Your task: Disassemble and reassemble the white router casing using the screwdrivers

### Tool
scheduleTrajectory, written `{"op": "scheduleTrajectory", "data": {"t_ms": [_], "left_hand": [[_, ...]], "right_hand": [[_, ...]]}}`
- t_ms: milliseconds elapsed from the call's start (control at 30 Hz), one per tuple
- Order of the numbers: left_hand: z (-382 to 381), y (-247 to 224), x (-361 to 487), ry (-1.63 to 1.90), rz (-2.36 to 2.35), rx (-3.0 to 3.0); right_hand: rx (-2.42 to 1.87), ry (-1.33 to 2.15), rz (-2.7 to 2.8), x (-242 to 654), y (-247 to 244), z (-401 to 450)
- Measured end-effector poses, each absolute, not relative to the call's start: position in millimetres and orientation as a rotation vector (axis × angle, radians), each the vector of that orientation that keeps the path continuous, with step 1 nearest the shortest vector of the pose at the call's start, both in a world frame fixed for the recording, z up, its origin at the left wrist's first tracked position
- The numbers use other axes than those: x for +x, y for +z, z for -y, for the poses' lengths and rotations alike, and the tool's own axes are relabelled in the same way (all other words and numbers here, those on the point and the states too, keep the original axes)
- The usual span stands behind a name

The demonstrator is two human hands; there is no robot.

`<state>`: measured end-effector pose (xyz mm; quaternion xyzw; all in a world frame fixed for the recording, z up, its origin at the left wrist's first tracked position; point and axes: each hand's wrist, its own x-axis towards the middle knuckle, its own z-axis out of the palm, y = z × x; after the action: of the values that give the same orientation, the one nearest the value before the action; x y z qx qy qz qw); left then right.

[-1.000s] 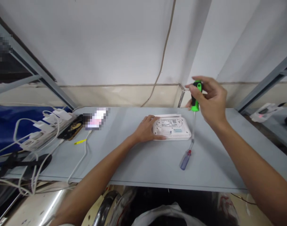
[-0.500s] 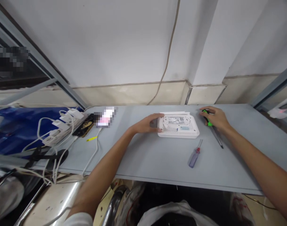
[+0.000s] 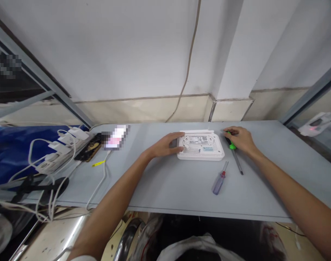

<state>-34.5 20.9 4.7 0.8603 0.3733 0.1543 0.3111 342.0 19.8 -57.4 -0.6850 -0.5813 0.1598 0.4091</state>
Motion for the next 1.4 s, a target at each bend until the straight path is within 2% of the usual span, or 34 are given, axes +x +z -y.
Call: {"op": "scheduleTrajectory", "data": {"t_ms": [533,1400], "left_hand": [[-25.3,2.0,-38.7,0.382,-0.953,2.227],[-27.3,2.5,-35.9,0.374,-0.900,2.259]], "right_hand": [[-1.670,0.597,1.323,335.0,-54.0,-16.0],[-1.634,0.399,1.549,332.2,-53.7,-18.6]]}}
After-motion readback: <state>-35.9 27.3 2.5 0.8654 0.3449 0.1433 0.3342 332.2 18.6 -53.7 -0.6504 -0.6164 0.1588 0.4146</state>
